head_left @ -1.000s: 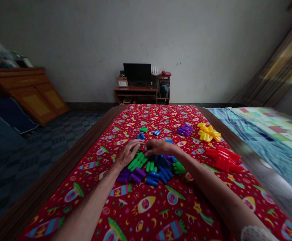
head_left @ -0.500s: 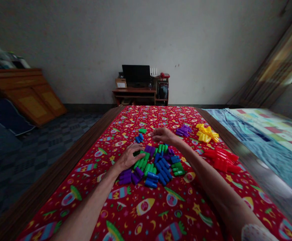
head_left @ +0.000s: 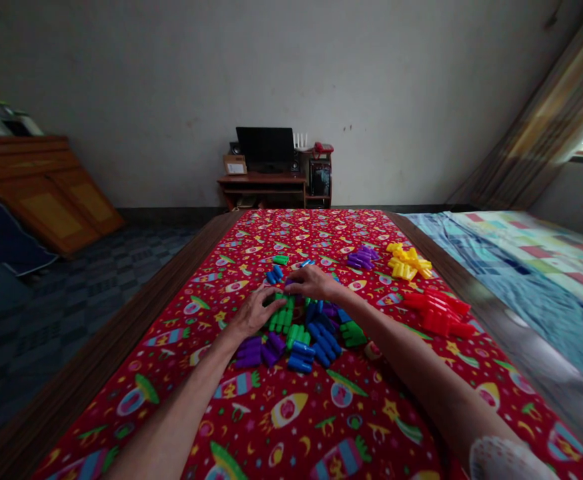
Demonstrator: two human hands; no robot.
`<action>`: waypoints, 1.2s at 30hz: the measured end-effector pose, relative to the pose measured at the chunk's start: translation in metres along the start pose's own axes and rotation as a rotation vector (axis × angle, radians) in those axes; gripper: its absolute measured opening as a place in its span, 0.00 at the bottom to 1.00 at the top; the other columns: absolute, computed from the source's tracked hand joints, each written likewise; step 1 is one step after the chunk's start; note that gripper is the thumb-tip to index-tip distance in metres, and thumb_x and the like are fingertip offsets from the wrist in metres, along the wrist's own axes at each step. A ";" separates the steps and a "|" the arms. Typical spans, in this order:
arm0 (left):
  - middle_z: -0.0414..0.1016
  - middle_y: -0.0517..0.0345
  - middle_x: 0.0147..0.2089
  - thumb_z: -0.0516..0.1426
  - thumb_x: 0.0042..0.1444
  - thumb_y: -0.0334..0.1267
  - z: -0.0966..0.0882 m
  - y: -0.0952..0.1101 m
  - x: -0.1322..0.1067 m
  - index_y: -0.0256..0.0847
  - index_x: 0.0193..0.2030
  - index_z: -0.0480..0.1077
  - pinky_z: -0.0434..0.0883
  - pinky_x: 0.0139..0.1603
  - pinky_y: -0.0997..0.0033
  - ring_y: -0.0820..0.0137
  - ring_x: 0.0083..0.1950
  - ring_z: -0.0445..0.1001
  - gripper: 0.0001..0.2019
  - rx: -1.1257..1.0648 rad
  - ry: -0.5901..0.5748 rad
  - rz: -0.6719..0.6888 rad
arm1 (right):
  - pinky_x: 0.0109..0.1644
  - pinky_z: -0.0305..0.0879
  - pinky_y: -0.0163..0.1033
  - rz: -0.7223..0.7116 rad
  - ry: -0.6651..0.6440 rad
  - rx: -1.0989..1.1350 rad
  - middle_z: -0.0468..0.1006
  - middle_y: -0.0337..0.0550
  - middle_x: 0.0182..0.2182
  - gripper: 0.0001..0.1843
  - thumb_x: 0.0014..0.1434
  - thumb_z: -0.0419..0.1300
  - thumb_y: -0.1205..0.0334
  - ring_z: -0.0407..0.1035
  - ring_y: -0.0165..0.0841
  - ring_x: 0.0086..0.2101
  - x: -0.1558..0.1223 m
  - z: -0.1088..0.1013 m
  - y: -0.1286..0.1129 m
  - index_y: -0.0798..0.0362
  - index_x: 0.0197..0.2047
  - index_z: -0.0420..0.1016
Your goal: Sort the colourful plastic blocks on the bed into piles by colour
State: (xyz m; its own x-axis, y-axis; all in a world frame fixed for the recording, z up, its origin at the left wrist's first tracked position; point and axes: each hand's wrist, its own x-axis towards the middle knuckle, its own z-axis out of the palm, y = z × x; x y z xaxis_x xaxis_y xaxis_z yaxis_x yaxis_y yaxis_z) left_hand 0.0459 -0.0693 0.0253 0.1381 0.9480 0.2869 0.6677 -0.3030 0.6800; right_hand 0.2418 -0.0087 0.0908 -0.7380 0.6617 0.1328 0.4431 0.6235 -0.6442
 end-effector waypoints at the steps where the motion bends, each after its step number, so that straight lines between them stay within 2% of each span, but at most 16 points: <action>1: 0.79 0.49 0.45 0.55 0.54 0.60 0.001 -0.001 0.000 0.40 0.42 0.75 0.72 0.53 0.57 0.56 0.49 0.76 0.24 -0.001 0.003 0.007 | 0.30 0.48 0.31 0.012 -0.006 0.016 0.64 0.33 0.20 0.10 0.57 0.61 0.62 0.58 0.25 0.26 0.000 0.001 0.001 0.59 0.30 0.78; 5: 0.79 0.49 0.43 0.54 0.54 0.60 0.002 -0.001 0.000 0.41 0.39 0.75 0.71 0.55 0.56 0.56 0.49 0.76 0.23 0.008 -0.007 0.074 | 0.29 0.51 0.31 0.111 0.017 0.125 0.65 0.33 0.18 0.12 0.56 0.60 0.59 0.60 0.25 0.24 0.006 0.002 0.010 0.59 0.28 0.78; 7: 0.79 0.50 0.41 0.55 0.54 0.59 0.002 0.002 -0.001 0.42 0.37 0.75 0.71 0.54 0.57 0.57 0.47 0.76 0.21 0.020 -0.026 0.114 | 0.30 0.55 0.31 0.181 0.122 0.201 0.70 0.36 0.20 0.14 0.58 0.57 0.58 0.62 0.26 0.24 0.008 -0.006 0.022 0.60 0.30 0.78; 9: 0.79 0.51 0.39 0.55 0.55 0.58 0.001 0.005 -0.002 0.42 0.36 0.74 0.72 0.53 0.59 0.59 0.45 0.76 0.20 0.031 -0.031 0.134 | 0.31 0.58 0.31 0.243 0.310 0.194 0.74 0.40 0.24 0.16 0.60 0.54 0.58 0.66 0.28 0.26 0.006 -0.021 0.038 0.60 0.34 0.78; 12: 0.78 0.53 0.38 0.54 0.56 0.57 0.000 0.009 -0.003 0.42 0.36 0.73 0.73 0.50 0.61 0.61 0.43 0.76 0.20 0.029 -0.014 0.109 | 0.37 0.62 0.34 0.325 0.627 -0.072 0.79 0.47 0.32 0.16 0.60 0.51 0.64 0.70 0.33 0.33 -0.007 -0.049 0.064 0.59 0.44 0.78; 14: 0.78 0.54 0.38 0.53 0.56 0.58 -0.001 0.008 -0.002 0.42 0.37 0.73 0.73 0.47 0.63 0.62 0.42 0.76 0.21 0.011 0.006 0.057 | 0.42 0.62 0.36 0.360 0.704 -0.302 0.80 0.51 0.38 0.20 0.59 0.50 0.69 0.71 0.36 0.38 -0.019 -0.063 0.080 0.59 0.51 0.76; 16: 0.78 0.54 0.40 0.52 0.57 0.58 -0.001 0.006 -0.001 0.42 0.39 0.72 0.73 0.48 0.62 0.62 0.43 0.76 0.21 -0.001 0.075 0.000 | 0.44 0.61 0.37 0.365 0.652 -0.476 0.80 0.54 0.42 0.23 0.58 0.48 0.74 0.71 0.38 0.41 -0.030 -0.070 0.093 0.60 0.53 0.75; 19: 0.78 0.51 0.44 0.51 0.57 0.59 -0.002 0.001 0.000 0.42 0.39 0.71 0.71 0.54 0.60 0.61 0.49 0.75 0.21 -0.002 0.187 -0.031 | 0.41 0.60 0.36 0.424 0.477 -0.609 0.80 0.56 0.41 0.22 0.54 0.48 0.77 0.71 0.38 0.40 -0.039 -0.070 0.104 0.61 0.48 0.78; 22: 0.78 0.50 0.48 0.51 0.58 0.55 -0.001 -0.001 0.000 0.41 0.44 0.70 0.70 0.56 0.59 0.62 0.51 0.75 0.19 -0.042 0.171 -0.016 | 0.37 0.58 0.36 0.500 0.345 -0.642 0.80 0.57 0.36 0.18 0.56 0.50 0.74 0.71 0.38 0.36 -0.037 -0.071 0.100 0.62 0.42 0.80; 26: 0.78 0.49 0.49 0.49 0.61 0.50 0.001 0.000 -0.001 0.40 0.50 0.67 0.70 0.56 0.59 0.63 0.52 0.76 0.19 -0.088 0.159 -0.007 | 0.36 0.57 0.36 0.424 0.412 -0.665 0.80 0.55 0.35 0.19 0.60 0.48 0.72 0.71 0.36 0.34 -0.036 -0.083 0.066 0.60 0.43 0.80; 27: 0.78 0.49 0.49 0.48 0.61 0.50 0.000 0.000 -0.001 0.40 0.50 0.67 0.70 0.56 0.59 0.62 0.52 0.75 0.19 -0.087 0.159 -0.008 | 0.35 0.57 0.36 0.402 0.389 -0.662 0.80 0.54 0.34 0.19 0.61 0.48 0.71 0.71 0.36 0.33 -0.038 -0.085 0.054 0.59 0.42 0.80; 30: 0.78 0.49 0.48 0.47 0.61 0.51 -0.001 -0.001 0.000 0.40 0.47 0.70 0.71 0.54 0.60 0.62 0.51 0.76 0.19 -0.073 0.140 -0.004 | 0.33 0.56 0.36 0.400 0.155 -0.655 0.80 0.53 0.32 0.15 0.63 0.52 0.64 0.72 0.36 0.31 -0.050 -0.077 0.017 0.57 0.38 0.81; 33: 0.79 0.52 0.46 0.47 0.60 0.51 -0.003 -0.002 0.001 0.42 0.44 0.73 0.72 0.52 0.61 0.62 0.48 0.76 0.19 -0.035 0.127 0.007 | 0.34 0.59 0.36 0.396 -0.084 -0.667 0.80 0.54 0.36 0.13 0.61 0.59 0.55 0.74 0.39 0.36 -0.065 -0.051 -0.004 0.55 0.39 0.81; 36: 0.80 0.53 0.43 0.48 0.59 0.50 -0.003 -0.003 0.002 0.42 0.43 0.74 0.71 0.53 0.61 0.62 0.48 0.76 0.19 -0.009 0.130 0.032 | 0.38 0.62 0.35 0.321 -0.131 -0.639 0.80 0.52 0.42 0.13 0.60 0.61 0.56 0.73 0.39 0.42 -0.074 -0.032 -0.004 0.52 0.45 0.80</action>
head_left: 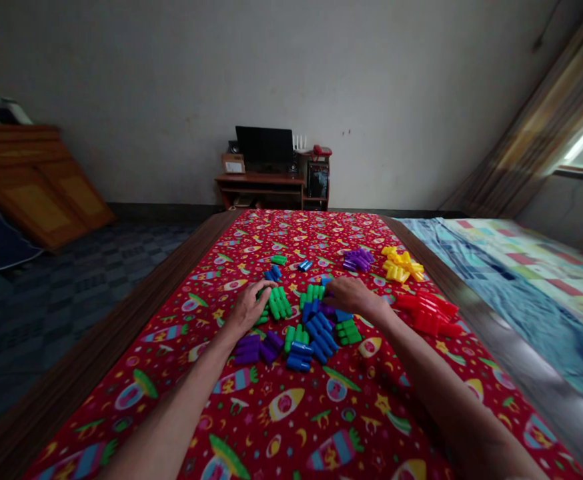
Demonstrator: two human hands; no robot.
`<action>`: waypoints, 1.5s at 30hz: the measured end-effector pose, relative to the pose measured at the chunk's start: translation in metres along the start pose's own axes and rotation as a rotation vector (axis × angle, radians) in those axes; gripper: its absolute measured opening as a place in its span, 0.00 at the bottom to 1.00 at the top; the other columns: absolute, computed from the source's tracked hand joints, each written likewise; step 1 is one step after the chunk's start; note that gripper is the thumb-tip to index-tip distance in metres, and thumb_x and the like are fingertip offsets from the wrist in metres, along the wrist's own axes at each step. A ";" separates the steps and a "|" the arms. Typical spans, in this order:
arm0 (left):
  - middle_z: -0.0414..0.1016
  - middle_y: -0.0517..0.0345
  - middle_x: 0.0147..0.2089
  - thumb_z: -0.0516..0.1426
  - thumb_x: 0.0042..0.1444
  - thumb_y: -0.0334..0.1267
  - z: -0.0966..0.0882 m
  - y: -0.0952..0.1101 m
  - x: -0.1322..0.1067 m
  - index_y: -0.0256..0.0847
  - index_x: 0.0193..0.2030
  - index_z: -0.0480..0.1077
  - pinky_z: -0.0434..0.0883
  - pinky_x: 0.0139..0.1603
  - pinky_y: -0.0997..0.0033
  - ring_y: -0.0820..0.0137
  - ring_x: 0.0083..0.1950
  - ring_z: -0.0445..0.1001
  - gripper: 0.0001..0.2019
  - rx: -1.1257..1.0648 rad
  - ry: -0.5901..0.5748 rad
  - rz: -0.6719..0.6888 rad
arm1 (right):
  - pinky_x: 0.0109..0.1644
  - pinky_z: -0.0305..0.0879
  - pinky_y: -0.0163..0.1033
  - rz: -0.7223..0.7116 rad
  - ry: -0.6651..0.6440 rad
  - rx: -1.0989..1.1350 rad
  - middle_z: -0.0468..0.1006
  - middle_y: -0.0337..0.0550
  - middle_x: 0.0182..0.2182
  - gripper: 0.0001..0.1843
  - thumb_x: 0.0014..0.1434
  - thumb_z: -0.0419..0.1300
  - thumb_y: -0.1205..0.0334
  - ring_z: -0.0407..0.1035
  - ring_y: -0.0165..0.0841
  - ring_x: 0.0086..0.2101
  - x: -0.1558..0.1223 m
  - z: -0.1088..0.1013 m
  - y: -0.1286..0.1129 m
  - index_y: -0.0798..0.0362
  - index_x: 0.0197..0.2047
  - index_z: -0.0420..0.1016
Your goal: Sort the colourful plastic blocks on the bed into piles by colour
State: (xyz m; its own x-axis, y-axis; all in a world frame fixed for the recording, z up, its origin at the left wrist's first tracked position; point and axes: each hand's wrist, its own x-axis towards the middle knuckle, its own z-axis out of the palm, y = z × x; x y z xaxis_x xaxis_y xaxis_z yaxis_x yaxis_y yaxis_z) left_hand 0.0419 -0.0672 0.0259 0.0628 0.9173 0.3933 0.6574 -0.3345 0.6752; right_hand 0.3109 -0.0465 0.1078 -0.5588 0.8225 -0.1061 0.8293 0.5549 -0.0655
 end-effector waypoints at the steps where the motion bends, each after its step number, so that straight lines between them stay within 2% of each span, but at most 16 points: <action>1: 0.80 0.53 0.43 0.48 0.59 0.50 0.000 0.000 0.000 0.42 0.42 0.75 0.72 0.52 0.61 0.62 0.47 0.76 0.19 0.003 -0.001 0.006 | 0.39 0.62 0.35 -0.007 0.025 0.016 0.80 0.51 0.43 0.13 0.61 0.60 0.57 0.73 0.39 0.43 0.000 0.003 0.003 0.51 0.47 0.79; 4: 0.80 0.52 0.42 0.47 0.58 0.50 0.001 -0.001 0.001 0.42 0.41 0.75 0.72 0.51 0.61 0.61 0.46 0.77 0.20 0.012 0.009 0.010 | 0.40 0.62 0.36 0.093 0.174 0.048 0.80 0.50 0.45 0.18 0.62 0.57 0.60 0.73 0.39 0.44 0.006 0.003 0.024 0.50 0.55 0.74; 7: 0.80 0.52 0.42 0.47 0.58 0.50 0.002 -0.002 0.001 0.42 0.40 0.75 0.72 0.51 0.61 0.61 0.46 0.77 0.20 0.016 0.029 0.015 | 0.42 0.63 0.38 0.324 0.389 0.080 0.79 0.53 0.46 0.24 0.64 0.53 0.61 0.74 0.41 0.44 0.014 0.003 0.054 0.52 0.63 0.66; 10: 0.80 0.53 0.43 0.47 0.59 0.50 0.003 -0.003 0.001 0.43 0.40 0.75 0.72 0.51 0.61 0.62 0.45 0.77 0.19 0.016 0.026 0.025 | 0.45 0.65 0.42 0.500 0.544 0.136 0.79 0.57 0.46 0.25 0.65 0.50 0.63 0.74 0.43 0.44 0.024 0.014 0.082 0.56 0.64 0.64; 13: 0.80 0.53 0.42 0.48 0.59 0.50 0.003 -0.004 0.000 0.42 0.41 0.76 0.72 0.51 0.62 0.62 0.45 0.77 0.19 0.019 0.027 0.018 | 0.46 0.66 0.44 0.539 0.624 0.180 0.79 0.59 0.46 0.24 0.64 0.49 0.64 0.74 0.44 0.44 0.032 0.029 0.102 0.59 0.61 0.68; 19: 0.80 0.53 0.42 0.47 0.59 0.50 0.001 -0.001 0.000 0.43 0.41 0.76 0.73 0.50 0.63 0.63 0.44 0.77 0.19 0.020 0.019 0.023 | 0.43 0.66 0.39 0.466 0.589 0.237 0.82 0.56 0.39 0.23 0.61 0.47 0.68 0.75 0.40 0.40 0.040 0.044 0.117 0.59 0.55 0.74; 23: 0.80 0.53 0.42 0.47 0.60 0.50 0.000 0.002 -0.001 0.43 0.41 0.75 0.72 0.51 0.63 0.62 0.45 0.77 0.20 0.030 0.008 0.008 | 0.42 0.65 0.37 0.430 0.638 0.272 0.82 0.55 0.38 0.23 0.59 0.47 0.71 0.75 0.39 0.38 0.035 0.029 0.108 0.61 0.54 0.75; 26: 0.80 0.52 0.42 0.47 0.59 0.51 0.000 0.001 -0.001 0.42 0.41 0.75 0.72 0.52 0.61 0.61 0.46 0.77 0.20 0.030 -0.001 -0.002 | 0.43 0.64 0.37 0.317 0.668 0.305 0.82 0.53 0.39 0.20 0.60 0.49 0.69 0.74 0.37 0.39 0.026 0.008 0.083 0.60 0.50 0.78; 27: 0.80 0.52 0.43 0.47 0.59 0.52 0.000 0.001 0.000 0.42 0.41 0.75 0.72 0.53 0.61 0.61 0.46 0.77 0.21 0.031 -0.003 -0.004 | 0.41 0.64 0.36 0.233 0.605 0.321 0.82 0.51 0.38 0.18 0.60 0.50 0.68 0.74 0.36 0.37 0.022 0.002 0.071 0.59 0.47 0.79; 29: 0.80 0.52 0.43 0.47 0.59 0.53 0.000 0.000 0.000 0.42 0.41 0.75 0.71 0.54 0.60 0.60 0.47 0.77 0.21 0.035 -0.004 -0.006 | 0.37 0.63 0.34 0.019 0.340 0.336 0.82 0.45 0.34 0.14 0.59 0.54 0.67 0.73 0.34 0.34 0.012 -0.005 0.045 0.56 0.40 0.81; 31: 0.80 0.52 0.43 0.47 0.59 0.52 0.000 0.000 0.000 0.42 0.40 0.75 0.71 0.54 0.60 0.61 0.47 0.76 0.21 0.037 -0.008 0.000 | 0.35 0.62 0.33 -0.142 0.096 0.277 0.81 0.44 0.33 0.10 0.57 0.58 0.66 0.72 0.33 0.33 0.001 -0.002 0.018 0.55 0.39 0.80; 33: 0.80 0.51 0.43 0.47 0.59 0.52 0.000 0.000 0.000 0.42 0.41 0.75 0.71 0.54 0.60 0.61 0.47 0.76 0.21 0.037 -0.017 0.005 | 0.37 0.62 0.34 -0.189 0.011 0.167 0.81 0.46 0.37 0.11 0.57 0.59 0.67 0.72 0.35 0.37 -0.007 0.006 -0.002 0.54 0.43 0.79; 36: 0.80 0.51 0.44 0.46 0.59 0.51 0.000 0.000 0.000 0.41 0.41 0.75 0.71 0.55 0.60 0.61 0.47 0.76 0.21 0.036 -0.025 0.007 | 0.41 0.62 0.35 -0.198 0.035 0.069 0.79 0.49 0.43 0.14 0.61 0.55 0.68 0.71 0.35 0.41 -0.012 0.016 -0.015 0.53 0.48 0.76; 40: 0.80 0.52 0.43 0.46 0.58 0.51 0.001 -0.002 0.001 0.42 0.41 0.75 0.71 0.54 0.61 0.61 0.47 0.76 0.21 0.035 -0.010 0.004 | 0.38 0.59 0.34 -0.170 0.099 0.054 0.79 0.48 0.42 0.16 0.60 0.58 0.62 0.71 0.35 0.41 -0.005 0.012 0.004 0.53 0.51 0.73; 42: 0.80 0.52 0.43 0.46 0.58 0.52 0.002 -0.003 0.001 0.42 0.40 0.75 0.71 0.53 0.62 0.61 0.47 0.76 0.21 0.028 0.001 -0.003 | 0.35 0.56 0.34 -0.058 0.160 0.044 0.79 0.47 0.39 0.16 0.61 0.57 0.60 0.71 0.35 0.38 0.001 0.007 0.024 0.53 0.51 0.72; 45: 0.80 0.52 0.44 0.47 0.58 0.51 0.002 -0.002 0.001 0.42 0.41 0.75 0.72 0.53 0.62 0.61 0.47 0.77 0.21 0.027 -0.002 -0.003 | 0.32 0.53 0.34 0.196 0.290 -0.001 0.79 0.48 0.38 0.14 0.63 0.53 0.61 0.71 0.35 0.36 0.007 0.009 0.053 0.53 0.50 0.71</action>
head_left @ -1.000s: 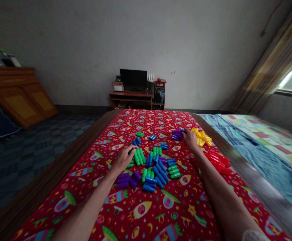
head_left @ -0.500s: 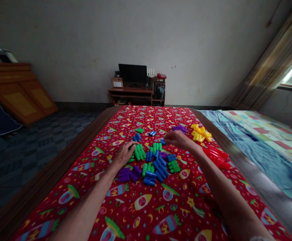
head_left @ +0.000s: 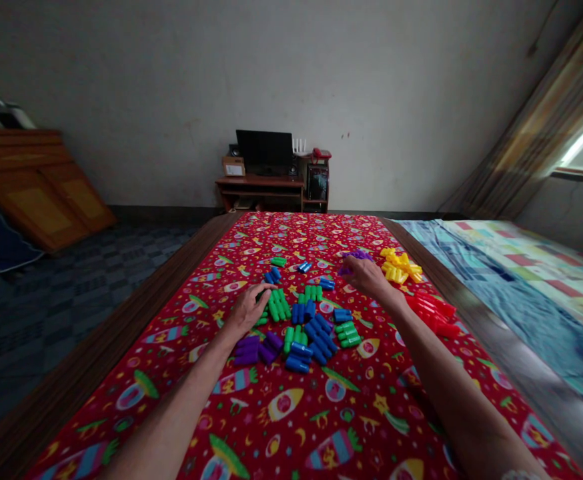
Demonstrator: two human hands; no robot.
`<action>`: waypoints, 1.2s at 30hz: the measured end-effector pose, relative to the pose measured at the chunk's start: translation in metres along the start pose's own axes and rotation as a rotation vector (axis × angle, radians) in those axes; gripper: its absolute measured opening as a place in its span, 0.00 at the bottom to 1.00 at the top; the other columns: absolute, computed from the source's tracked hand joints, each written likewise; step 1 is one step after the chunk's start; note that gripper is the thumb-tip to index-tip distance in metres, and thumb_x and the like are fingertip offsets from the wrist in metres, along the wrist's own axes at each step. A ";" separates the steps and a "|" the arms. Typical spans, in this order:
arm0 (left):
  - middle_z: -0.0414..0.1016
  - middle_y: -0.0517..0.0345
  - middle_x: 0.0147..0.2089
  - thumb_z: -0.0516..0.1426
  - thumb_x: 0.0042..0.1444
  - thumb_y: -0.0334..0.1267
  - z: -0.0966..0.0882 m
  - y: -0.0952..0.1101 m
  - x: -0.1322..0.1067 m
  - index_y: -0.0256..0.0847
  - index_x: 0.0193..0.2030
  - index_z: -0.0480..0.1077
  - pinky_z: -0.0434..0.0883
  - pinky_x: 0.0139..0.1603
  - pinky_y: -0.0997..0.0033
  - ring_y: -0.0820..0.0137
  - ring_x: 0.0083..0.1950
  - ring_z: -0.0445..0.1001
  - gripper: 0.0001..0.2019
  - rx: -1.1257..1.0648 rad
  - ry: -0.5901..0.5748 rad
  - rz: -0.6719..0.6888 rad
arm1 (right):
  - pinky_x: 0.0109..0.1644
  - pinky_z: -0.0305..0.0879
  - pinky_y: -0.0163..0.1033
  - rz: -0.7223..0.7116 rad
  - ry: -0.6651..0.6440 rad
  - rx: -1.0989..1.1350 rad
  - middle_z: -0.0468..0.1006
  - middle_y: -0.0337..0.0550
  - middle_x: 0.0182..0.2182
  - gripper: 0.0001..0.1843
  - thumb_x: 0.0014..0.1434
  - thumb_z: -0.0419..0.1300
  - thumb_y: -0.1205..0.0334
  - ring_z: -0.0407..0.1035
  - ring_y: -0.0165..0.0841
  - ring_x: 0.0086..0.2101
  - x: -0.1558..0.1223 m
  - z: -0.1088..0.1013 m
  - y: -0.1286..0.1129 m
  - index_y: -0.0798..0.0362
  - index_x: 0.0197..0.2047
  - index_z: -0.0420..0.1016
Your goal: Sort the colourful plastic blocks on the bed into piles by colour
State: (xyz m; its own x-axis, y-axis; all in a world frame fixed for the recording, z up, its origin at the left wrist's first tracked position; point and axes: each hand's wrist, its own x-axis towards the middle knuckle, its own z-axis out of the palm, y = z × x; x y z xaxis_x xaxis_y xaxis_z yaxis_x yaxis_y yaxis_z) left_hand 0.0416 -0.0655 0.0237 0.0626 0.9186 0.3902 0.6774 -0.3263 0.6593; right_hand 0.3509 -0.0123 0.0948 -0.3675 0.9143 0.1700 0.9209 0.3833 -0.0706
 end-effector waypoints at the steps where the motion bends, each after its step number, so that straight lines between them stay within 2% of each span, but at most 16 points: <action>1: 0.80 0.52 0.44 0.47 0.58 0.51 0.000 0.001 0.000 0.42 0.41 0.75 0.72 0.53 0.62 0.61 0.47 0.77 0.20 0.002 -0.004 0.003 | 0.33 0.53 0.35 0.060 0.040 -0.021 0.79 0.49 0.39 0.13 0.64 0.51 0.62 0.70 0.36 0.37 0.002 0.004 0.008 0.53 0.49 0.72; 3: 0.80 0.52 0.44 0.47 0.59 0.50 -0.001 0.002 -0.001 0.41 0.41 0.75 0.72 0.53 0.62 0.61 0.47 0.77 0.20 0.006 -0.009 0.007 | 0.35 0.54 0.35 0.104 0.101 -0.042 0.79 0.50 0.41 0.13 0.64 0.48 0.66 0.70 0.36 0.39 0.003 0.012 0.019 0.54 0.46 0.73; 6: 0.80 0.51 0.44 0.46 0.60 0.50 -0.002 0.004 -0.002 0.41 0.41 0.75 0.72 0.52 0.62 0.62 0.47 0.77 0.21 0.009 -0.009 0.008 | 0.37 0.55 0.35 0.077 0.167 -0.038 0.79 0.51 0.40 0.14 0.64 0.48 0.69 0.69 0.36 0.40 0.002 0.018 0.023 0.56 0.40 0.75; 8: 0.80 0.51 0.45 0.46 0.60 0.50 -0.002 0.004 -0.001 0.41 0.41 0.75 0.72 0.52 0.62 0.62 0.47 0.77 0.20 0.011 -0.011 0.008 | 0.34 0.54 0.35 0.082 0.206 -0.005 0.79 0.50 0.35 0.15 0.64 0.47 0.69 0.69 0.35 0.35 0.001 0.012 0.016 0.56 0.38 0.75; 10: 0.80 0.51 0.45 0.46 0.59 0.49 -0.002 0.004 -0.001 0.41 0.41 0.75 0.72 0.53 0.62 0.61 0.48 0.77 0.20 0.016 -0.013 0.008 | 0.32 0.52 0.35 0.019 0.209 0.087 0.78 0.48 0.31 0.15 0.64 0.47 0.69 0.67 0.32 0.30 -0.001 -0.001 0.001 0.57 0.38 0.75; 12: 0.80 0.51 0.45 0.47 0.59 0.49 -0.002 0.003 -0.001 0.41 0.41 0.75 0.71 0.54 0.61 0.61 0.48 0.76 0.20 0.018 -0.015 0.011 | 0.31 0.52 0.33 -0.150 0.112 0.220 0.77 0.45 0.29 0.13 0.62 0.50 0.71 0.66 0.29 0.28 -0.007 -0.016 -0.020 0.58 0.39 0.76; 15: 0.80 0.51 0.47 0.46 0.60 0.47 -0.002 0.003 0.000 0.41 0.42 0.75 0.71 0.54 0.61 0.62 0.48 0.76 0.19 0.017 -0.027 0.016 | 0.32 0.56 0.30 -0.454 -0.237 0.370 0.79 0.42 0.31 0.10 0.59 0.55 0.72 0.68 0.27 0.29 -0.022 -0.030 -0.056 0.57 0.40 0.77; 17: 0.80 0.51 0.48 0.46 0.60 0.46 -0.002 0.003 0.000 0.40 0.42 0.75 0.71 0.54 0.62 0.63 0.48 0.77 0.19 0.016 -0.031 0.020 | 0.34 0.59 0.30 -0.548 -0.412 0.348 0.80 0.42 0.35 0.10 0.58 0.57 0.71 0.70 0.28 0.33 -0.033 -0.033 -0.073 0.55 0.42 0.78; 19: 0.80 0.51 0.48 0.46 0.60 0.46 -0.002 0.003 0.000 0.40 0.43 0.75 0.71 0.54 0.62 0.63 0.48 0.76 0.19 0.016 -0.027 0.023 | 0.38 0.61 0.32 -0.532 -0.405 0.244 0.80 0.44 0.40 0.11 0.58 0.58 0.69 0.71 0.31 0.38 -0.043 -0.034 -0.081 0.53 0.44 0.78; 22: 0.80 0.50 0.48 0.46 0.60 0.46 -0.002 0.004 0.000 0.39 0.43 0.75 0.71 0.54 0.61 0.62 0.48 0.77 0.20 0.023 -0.026 0.020 | 0.42 0.62 0.35 -0.408 -0.330 0.095 0.79 0.47 0.43 0.13 0.60 0.56 0.69 0.71 0.34 0.43 -0.046 -0.039 -0.073 0.52 0.47 0.77; 25: 0.80 0.51 0.47 0.46 0.60 0.46 -0.001 0.004 0.000 0.39 0.44 0.75 0.71 0.54 0.61 0.62 0.48 0.77 0.19 0.022 -0.032 0.019 | 0.39 0.62 0.35 -0.302 -0.416 -0.008 0.79 0.47 0.42 0.11 0.60 0.58 0.66 0.72 0.37 0.42 -0.042 -0.043 -0.060 0.52 0.45 0.78; 27: 0.80 0.51 0.48 0.47 0.60 0.46 -0.001 0.005 -0.001 0.40 0.43 0.75 0.71 0.54 0.62 0.62 0.48 0.77 0.19 0.013 -0.025 0.020 | 0.38 0.61 0.35 -0.330 -0.479 -0.045 0.80 0.48 0.41 0.12 0.58 0.61 0.61 0.72 0.38 0.42 -0.039 -0.039 -0.058 0.53 0.45 0.78; 30: 0.80 0.51 0.48 0.47 0.60 0.46 -0.002 0.007 -0.001 0.40 0.42 0.75 0.71 0.54 0.62 0.63 0.47 0.77 0.19 0.007 -0.023 0.019 | 0.36 0.60 0.35 -0.449 -0.494 -0.045 0.79 0.49 0.43 0.18 0.55 0.65 0.54 0.72 0.39 0.42 -0.040 -0.024 -0.071 0.53 0.47 0.76; 33: 0.80 0.51 0.49 0.47 0.60 0.46 -0.004 0.009 -0.002 0.40 0.42 0.75 0.71 0.54 0.62 0.63 0.47 0.77 0.19 0.010 -0.036 0.017 | 0.34 0.58 0.33 -0.466 -0.441 -0.033 0.79 0.50 0.41 0.13 0.57 0.62 0.59 0.72 0.36 0.40 -0.043 -0.012 -0.084 0.54 0.45 0.77; 36: 0.80 0.52 0.49 0.46 0.60 0.47 -0.004 0.009 -0.002 0.40 0.43 0.75 0.71 0.54 0.62 0.63 0.48 0.77 0.19 0.014 -0.040 0.022 | 0.33 0.56 0.32 -0.482 -0.391 0.109 0.80 0.46 0.37 0.11 0.57 0.59 0.66 0.71 0.31 0.35 -0.038 -0.009 -0.080 0.54 0.44 0.78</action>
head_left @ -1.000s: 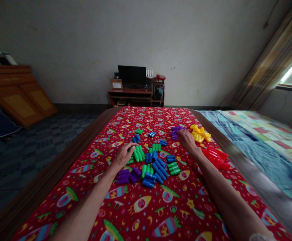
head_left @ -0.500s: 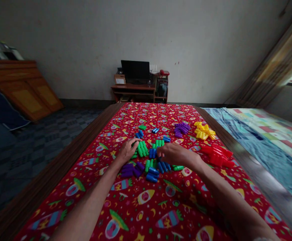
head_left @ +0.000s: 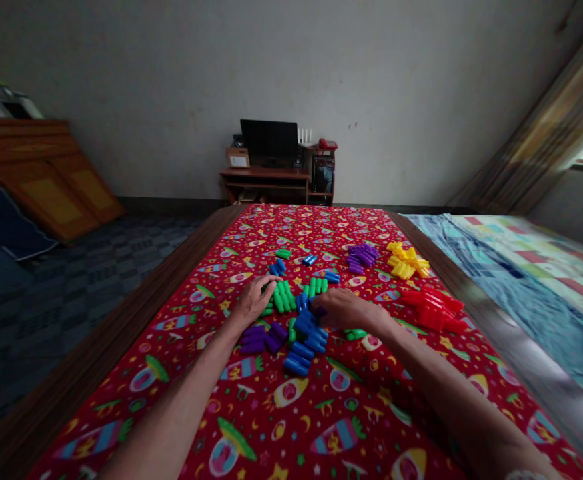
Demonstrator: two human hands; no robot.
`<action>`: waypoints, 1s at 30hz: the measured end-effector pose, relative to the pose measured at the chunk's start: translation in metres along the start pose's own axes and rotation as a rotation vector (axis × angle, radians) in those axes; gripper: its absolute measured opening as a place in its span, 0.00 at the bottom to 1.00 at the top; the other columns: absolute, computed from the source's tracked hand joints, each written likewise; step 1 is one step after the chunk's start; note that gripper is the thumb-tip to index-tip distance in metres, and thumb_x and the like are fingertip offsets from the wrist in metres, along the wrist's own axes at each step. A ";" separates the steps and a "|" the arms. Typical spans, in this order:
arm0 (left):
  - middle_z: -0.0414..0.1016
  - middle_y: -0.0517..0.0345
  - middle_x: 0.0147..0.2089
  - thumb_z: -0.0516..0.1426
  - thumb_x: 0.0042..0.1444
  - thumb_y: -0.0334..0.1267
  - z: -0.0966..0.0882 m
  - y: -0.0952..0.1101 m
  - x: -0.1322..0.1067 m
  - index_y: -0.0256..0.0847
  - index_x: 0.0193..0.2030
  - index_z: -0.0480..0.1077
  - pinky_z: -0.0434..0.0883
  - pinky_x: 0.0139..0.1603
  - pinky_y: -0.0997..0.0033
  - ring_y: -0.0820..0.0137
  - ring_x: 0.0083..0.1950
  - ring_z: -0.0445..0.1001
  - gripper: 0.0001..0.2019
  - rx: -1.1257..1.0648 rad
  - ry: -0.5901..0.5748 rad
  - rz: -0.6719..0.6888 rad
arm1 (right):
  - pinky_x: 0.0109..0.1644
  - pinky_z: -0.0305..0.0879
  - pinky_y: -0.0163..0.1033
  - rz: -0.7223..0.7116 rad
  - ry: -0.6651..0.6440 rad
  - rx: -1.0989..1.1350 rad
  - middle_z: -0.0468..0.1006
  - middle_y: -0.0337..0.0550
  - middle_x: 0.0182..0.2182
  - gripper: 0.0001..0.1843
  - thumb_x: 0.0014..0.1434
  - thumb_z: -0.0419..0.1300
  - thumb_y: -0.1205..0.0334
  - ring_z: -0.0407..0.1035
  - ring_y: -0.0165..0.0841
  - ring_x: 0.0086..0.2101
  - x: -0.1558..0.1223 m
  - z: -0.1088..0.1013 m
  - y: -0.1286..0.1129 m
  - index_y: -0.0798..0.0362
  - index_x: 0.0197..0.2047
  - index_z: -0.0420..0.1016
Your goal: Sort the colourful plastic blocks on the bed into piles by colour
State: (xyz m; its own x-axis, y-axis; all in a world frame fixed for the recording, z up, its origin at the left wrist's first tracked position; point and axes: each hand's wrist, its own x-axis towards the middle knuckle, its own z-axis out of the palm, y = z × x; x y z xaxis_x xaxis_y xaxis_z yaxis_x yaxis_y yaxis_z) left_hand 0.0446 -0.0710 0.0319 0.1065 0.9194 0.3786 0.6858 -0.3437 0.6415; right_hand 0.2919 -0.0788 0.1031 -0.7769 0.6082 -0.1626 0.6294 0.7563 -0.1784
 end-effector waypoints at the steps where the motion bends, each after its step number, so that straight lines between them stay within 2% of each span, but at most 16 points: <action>1: 0.80 0.52 0.49 0.46 0.60 0.47 0.000 0.000 0.000 0.41 0.43 0.75 0.71 0.54 0.62 0.63 0.48 0.77 0.19 0.001 0.001 0.002 | 0.33 0.56 0.31 -0.005 0.044 0.064 0.80 0.45 0.35 0.11 0.57 0.59 0.67 0.70 0.30 0.33 0.000 -0.002 0.007 0.54 0.43 0.79; 4: 0.80 0.52 0.47 0.46 0.60 0.49 0.001 -0.002 0.001 0.42 0.42 0.75 0.71 0.55 0.62 0.63 0.49 0.76 0.20 0.003 0.012 0.000 | 0.35 0.59 0.31 0.066 0.288 0.225 0.81 0.44 0.33 0.11 0.57 0.58 0.69 0.71 0.29 0.31 0.001 -0.012 0.038 0.56 0.41 0.80; 7: 0.80 0.51 0.47 0.46 0.60 0.50 0.002 -0.004 0.001 0.41 0.42 0.75 0.71 0.55 0.61 0.62 0.49 0.76 0.21 0.005 0.024 -0.003 | 0.39 0.64 0.34 0.251 0.606 0.283 0.82 0.46 0.35 0.13 0.57 0.56 0.69 0.74 0.33 0.34 0.002 -0.017 0.076 0.56 0.41 0.81; 9: 0.80 0.52 0.45 0.46 0.60 0.50 0.002 -0.005 0.001 0.42 0.42 0.75 0.71 0.54 0.61 0.61 0.48 0.76 0.20 0.004 0.024 -0.004 | 0.42 0.66 0.36 0.400 0.756 0.306 0.83 0.47 0.36 0.14 0.57 0.56 0.67 0.75 0.36 0.37 0.004 -0.016 0.098 0.56 0.42 0.81; 12: 0.80 0.53 0.44 0.47 0.59 0.50 0.002 -0.005 0.001 0.43 0.42 0.75 0.72 0.51 0.63 0.62 0.46 0.77 0.20 0.002 0.024 -0.018 | 0.45 0.67 0.38 0.543 0.852 0.347 0.83 0.47 0.38 0.15 0.59 0.55 0.64 0.76 0.38 0.38 0.009 -0.008 0.122 0.55 0.43 0.82; 16: 0.80 0.52 0.44 0.46 0.59 0.50 0.002 -0.005 0.001 0.42 0.41 0.75 0.72 0.52 0.62 0.62 0.46 0.77 0.20 0.009 0.024 -0.022 | 0.48 0.67 0.41 0.554 0.870 0.290 0.83 0.49 0.38 0.15 0.58 0.54 0.63 0.75 0.39 0.40 0.015 0.010 0.136 0.56 0.42 0.81; 20: 0.80 0.51 0.44 0.46 0.59 0.50 0.002 -0.005 0.001 0.41 0.41 0.74 0.71 0.54 0.61 0.61 0.48 0.77 0.20 0.017 0.018 -0.007 | 0.52 0.65 0.44 0.579 0.999 0.139 0.81 0.52 0.43 0.17 0.57 0.55 0.64 0.72 0.41 0.46 0.010 0.015 0.139 0.56 0.46 0.80; 22: 0.80 0.50 0.44 0.46 0.59 0.50 0.002 -0.006 0.001 0.41 0.41 0.74 0.72 0.54 0.61 0.60 0.48 0.77 0.21 0.019 0.021 -0.007 | 0.48 0.65 0.40 0.575 0.938 0.121 0.82 0.51 0.40 0.16 0.58 0.54 0.64 0.73 0.39 0.43 0.002 0.008 0.138 0.55 0.45 0.80; 27: 0.80 0.51 0.44 0.46 0.60 0.50 0.002 -0.006 0.001 0.42 0.41 0.75 0.72 0.53 0.61 0.61 0.47 0.77 0.21 0.012 0.027 -0.009 | 0.33 0.59 0.33 0.568 0.521 0.130 0.81 0.45 0.30 0.12 0.55 0.56 0.65 0.72 0.33 0.31 -0.008 -0.013 0.128 0.55 0.36 0.82; 30: 0.80 0.52 0.44 0.46 0.60 0.50 0.003 -0.007 0.001 0.42 0.41 0.75 0.72 0.53 0.62 0.62 0.47 0.77 0.20 0.001 0.027 -0.011 | 0.33 0.58 0.33 0.573 0.453 0.088 0.81 0.47 0.32 0.13 0.56 0.55 0.67 0.73 0.34 0.32 -0.005 -0.009 0.125 0.55 0.36 0.82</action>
State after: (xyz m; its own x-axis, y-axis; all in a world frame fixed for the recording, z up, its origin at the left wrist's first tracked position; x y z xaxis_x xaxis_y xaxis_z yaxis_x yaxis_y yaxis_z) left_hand 0.0421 -0.0675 0.0258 0.0789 0.9177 0.3894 0.6875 -0.3330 0.6453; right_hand 0.3744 0.0155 0.0904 -0.2435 0.9567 0.1594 0.9226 0.2792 -0.2661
